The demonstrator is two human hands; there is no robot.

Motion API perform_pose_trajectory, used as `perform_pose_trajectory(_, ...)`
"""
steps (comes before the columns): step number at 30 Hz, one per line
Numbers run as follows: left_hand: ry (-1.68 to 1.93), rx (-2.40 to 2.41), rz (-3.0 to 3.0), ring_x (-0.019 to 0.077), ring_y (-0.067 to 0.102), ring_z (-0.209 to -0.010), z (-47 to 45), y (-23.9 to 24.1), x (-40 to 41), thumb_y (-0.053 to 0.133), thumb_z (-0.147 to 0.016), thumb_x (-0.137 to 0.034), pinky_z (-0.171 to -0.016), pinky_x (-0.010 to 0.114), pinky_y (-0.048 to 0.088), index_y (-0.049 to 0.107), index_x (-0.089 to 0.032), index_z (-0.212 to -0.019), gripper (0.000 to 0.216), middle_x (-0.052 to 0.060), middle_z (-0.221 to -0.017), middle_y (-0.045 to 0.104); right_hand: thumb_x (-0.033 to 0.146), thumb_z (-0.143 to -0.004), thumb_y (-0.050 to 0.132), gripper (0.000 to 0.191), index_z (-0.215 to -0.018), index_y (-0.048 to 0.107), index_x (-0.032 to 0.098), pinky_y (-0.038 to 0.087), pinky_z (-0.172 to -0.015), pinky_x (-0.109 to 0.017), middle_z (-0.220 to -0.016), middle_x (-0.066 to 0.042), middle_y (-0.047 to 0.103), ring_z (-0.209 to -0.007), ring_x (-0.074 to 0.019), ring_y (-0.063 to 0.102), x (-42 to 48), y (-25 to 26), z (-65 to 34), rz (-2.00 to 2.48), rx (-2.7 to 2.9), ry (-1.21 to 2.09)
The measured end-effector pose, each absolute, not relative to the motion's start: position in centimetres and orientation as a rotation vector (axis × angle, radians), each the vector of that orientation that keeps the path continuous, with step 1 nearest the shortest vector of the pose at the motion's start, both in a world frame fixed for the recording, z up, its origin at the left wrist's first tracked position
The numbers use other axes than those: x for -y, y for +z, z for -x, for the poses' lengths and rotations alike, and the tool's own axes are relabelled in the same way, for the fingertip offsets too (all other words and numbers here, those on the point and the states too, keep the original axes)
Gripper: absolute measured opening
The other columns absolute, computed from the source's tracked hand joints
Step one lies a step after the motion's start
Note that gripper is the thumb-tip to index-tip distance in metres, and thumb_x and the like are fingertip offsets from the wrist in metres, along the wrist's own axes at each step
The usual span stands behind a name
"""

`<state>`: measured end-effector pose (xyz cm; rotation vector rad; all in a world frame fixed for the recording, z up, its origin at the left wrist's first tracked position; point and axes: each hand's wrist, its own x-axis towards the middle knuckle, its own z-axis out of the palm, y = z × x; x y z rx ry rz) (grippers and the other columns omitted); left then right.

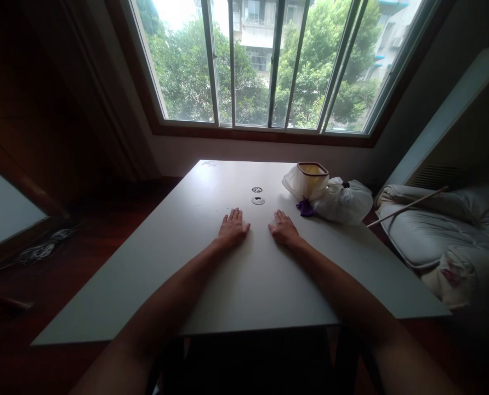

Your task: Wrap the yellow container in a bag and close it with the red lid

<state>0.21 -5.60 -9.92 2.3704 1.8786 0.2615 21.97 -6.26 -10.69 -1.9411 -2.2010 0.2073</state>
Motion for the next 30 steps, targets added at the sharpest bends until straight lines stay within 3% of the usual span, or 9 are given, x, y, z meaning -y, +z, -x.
perform_pose_trajectory(30, 0.233, -1.900, -2.347, 0.0287, 0.018, -0.155, 1.3, -11.2, 5.7, 0.029, -0.099, -0.054, -0.125, 0.044, 0.016, 0.032, -0.007, -0.155, 0.073, 0.018, -0.165, 0.022, 0.046, -0.101, 0.028, 0.073, -0.157, 0.027, -0.001, 0.011, -0.125, -0.040, -0.166, -0.018, 0.020, -0.154, -0.0273, 0.018, 6.5, -11.1, -22.6, 1.965, 2.260, 0.204)
